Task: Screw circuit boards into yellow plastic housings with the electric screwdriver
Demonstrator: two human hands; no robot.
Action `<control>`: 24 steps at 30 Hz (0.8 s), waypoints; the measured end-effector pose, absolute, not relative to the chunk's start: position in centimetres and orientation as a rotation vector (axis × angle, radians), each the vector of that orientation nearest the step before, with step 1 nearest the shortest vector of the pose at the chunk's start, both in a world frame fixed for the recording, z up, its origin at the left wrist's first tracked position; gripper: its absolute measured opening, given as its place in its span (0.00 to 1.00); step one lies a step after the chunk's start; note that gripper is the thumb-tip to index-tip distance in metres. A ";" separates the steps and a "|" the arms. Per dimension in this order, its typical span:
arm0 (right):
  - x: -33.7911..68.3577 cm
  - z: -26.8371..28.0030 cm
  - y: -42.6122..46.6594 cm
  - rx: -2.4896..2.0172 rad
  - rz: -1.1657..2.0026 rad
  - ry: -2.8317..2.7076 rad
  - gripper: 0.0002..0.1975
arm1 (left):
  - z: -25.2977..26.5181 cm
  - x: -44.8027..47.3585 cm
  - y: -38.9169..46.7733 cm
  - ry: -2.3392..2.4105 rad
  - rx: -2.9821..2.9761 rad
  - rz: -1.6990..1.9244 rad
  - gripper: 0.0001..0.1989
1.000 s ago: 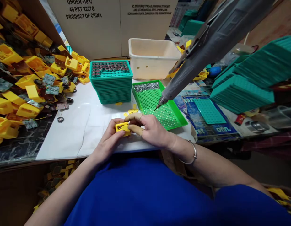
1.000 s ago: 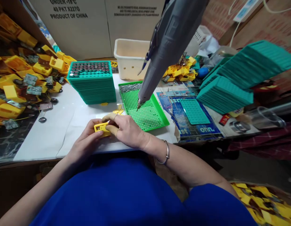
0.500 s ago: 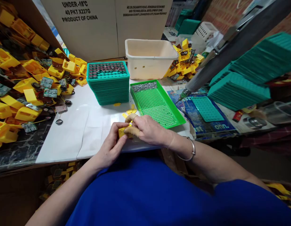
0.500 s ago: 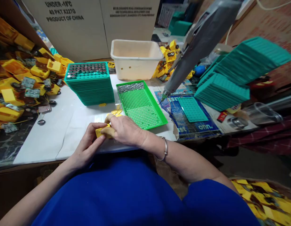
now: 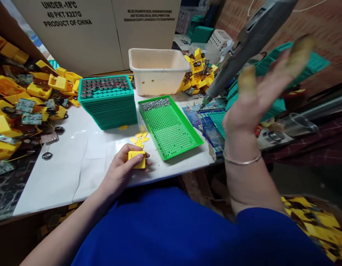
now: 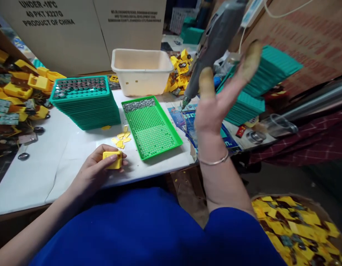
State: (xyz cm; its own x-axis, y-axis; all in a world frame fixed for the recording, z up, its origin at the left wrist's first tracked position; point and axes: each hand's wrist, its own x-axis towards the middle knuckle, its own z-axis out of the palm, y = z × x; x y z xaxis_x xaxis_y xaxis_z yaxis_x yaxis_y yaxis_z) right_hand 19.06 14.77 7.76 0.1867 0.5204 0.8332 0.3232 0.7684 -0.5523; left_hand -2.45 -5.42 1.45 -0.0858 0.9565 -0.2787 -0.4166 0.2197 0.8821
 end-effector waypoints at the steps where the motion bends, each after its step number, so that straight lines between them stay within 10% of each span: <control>1: 19.7 8.0 16.9 -0.738 0.340 -1.409 0.19 | 1.6 -2.3 -5.2 1.109 0.619 1.265 0.13; 11: 14.4 8.2 16.5 -0.640 1.168 -1.583 0.18 | 1.7 -1.4 -4.2 1.139 0.541 1.222 0.13; 24: 9.3 3.9 12.8 -0.685 1.194 -1.746 0.26 | 2.0 -1.4 -4.3 1.163 0.533 1.211 0.12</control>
State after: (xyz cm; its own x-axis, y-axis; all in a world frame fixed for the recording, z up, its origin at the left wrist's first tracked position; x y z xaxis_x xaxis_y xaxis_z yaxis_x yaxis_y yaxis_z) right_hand 9.25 12.80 3.86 -0.4546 0.8156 0.3580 -0.0377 0.3840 -0.9226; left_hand -1.42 -4.31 1.98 -0.0811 0.9126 -0.4008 -0.4372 0.3288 0.8371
